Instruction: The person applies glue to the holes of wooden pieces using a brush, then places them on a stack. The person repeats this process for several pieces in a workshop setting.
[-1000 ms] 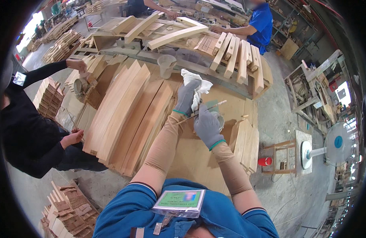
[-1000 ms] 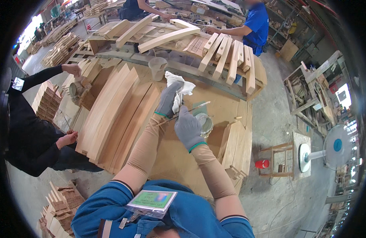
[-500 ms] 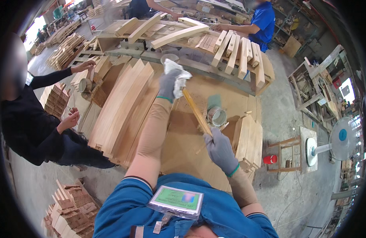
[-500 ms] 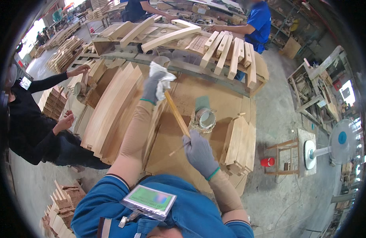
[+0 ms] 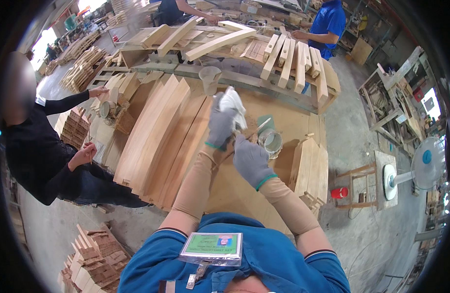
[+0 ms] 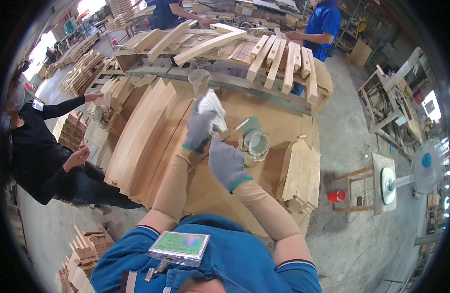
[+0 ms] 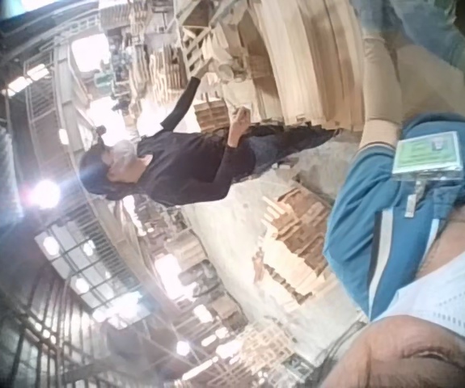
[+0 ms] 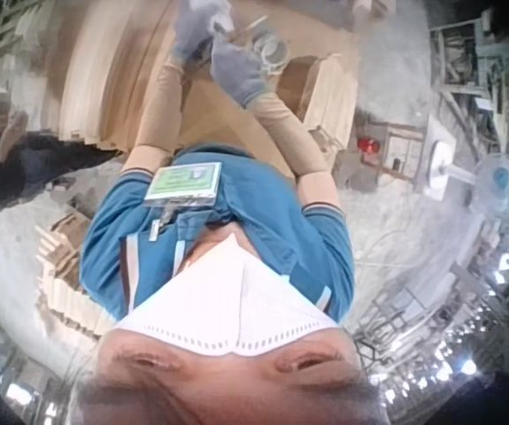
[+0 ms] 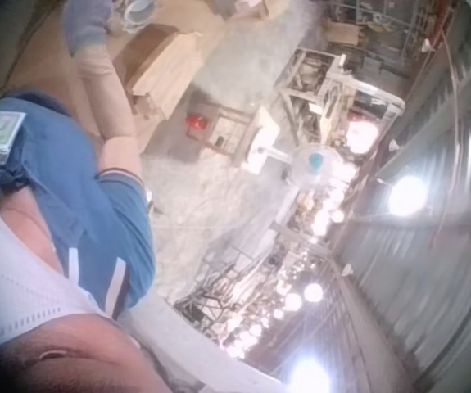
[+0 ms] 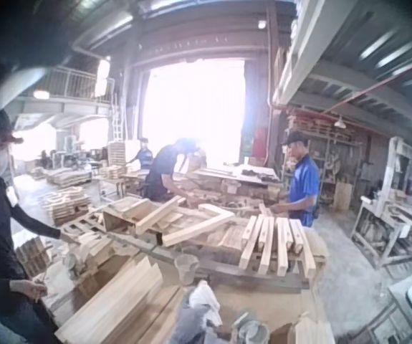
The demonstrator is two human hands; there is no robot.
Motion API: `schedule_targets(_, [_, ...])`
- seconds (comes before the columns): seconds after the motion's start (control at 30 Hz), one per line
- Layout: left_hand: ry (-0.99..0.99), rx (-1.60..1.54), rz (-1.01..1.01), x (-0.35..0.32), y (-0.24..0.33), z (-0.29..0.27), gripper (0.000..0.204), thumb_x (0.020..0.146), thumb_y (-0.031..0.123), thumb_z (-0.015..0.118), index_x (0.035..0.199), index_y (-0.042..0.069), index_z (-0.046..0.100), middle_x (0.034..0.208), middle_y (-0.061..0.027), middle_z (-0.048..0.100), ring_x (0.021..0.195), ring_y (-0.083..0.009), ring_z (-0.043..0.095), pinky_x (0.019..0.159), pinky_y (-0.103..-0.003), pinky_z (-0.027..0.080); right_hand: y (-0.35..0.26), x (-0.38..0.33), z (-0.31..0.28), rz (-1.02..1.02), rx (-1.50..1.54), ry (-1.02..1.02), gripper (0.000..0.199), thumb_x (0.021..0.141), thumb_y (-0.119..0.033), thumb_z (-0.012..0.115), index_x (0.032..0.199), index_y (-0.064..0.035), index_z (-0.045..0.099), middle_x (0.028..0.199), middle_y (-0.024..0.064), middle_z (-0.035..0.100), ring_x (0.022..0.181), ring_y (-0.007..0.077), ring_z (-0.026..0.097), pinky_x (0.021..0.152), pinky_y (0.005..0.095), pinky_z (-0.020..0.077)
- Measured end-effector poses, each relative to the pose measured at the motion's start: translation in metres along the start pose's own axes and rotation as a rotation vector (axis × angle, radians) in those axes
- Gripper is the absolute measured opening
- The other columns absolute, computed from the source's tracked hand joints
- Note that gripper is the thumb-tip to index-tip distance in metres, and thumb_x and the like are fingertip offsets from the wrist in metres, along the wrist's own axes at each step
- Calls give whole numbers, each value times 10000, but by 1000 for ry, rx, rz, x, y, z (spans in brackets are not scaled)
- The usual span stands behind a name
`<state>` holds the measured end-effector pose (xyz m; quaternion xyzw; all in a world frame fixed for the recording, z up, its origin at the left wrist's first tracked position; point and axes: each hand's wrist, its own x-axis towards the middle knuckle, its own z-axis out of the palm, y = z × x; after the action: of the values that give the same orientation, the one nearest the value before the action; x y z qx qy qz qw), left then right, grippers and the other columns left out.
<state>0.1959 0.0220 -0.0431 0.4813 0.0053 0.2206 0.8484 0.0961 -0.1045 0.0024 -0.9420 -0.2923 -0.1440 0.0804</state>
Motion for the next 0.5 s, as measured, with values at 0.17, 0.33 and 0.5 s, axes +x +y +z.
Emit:
schedule_targets(0.17, [40,-37,-149,13,-1,9,346,794,-21,613,1133,18,556,952,-67,619,772,-144,612,591,-261,496,6,-51,-4,72,39,-62,68,856,-115,503,821,-80,456,590,81,598,492,240,631,402,363,473])
schedule_targets(0.33, [-238,-104,-147,38,-8,-3,169,851,90,618,994,2,631,849,-60,656,668,-146,618,616,-260,504,24,-81,-42,212,464,-112,102,886,-152,502,842,-62,480,648,135,597,610,321,639,539,407,495])
schedule_targets(0.5, [-138,270,-179,47,-27,11,351,816,173,627,1119,0,583,1019,-102,626,905,-189,607,773,-293,486,77,-138,-54,465,562,11,121,879,-150,568,911,-33,564,715,151,608,672,347,630,594,414,488])
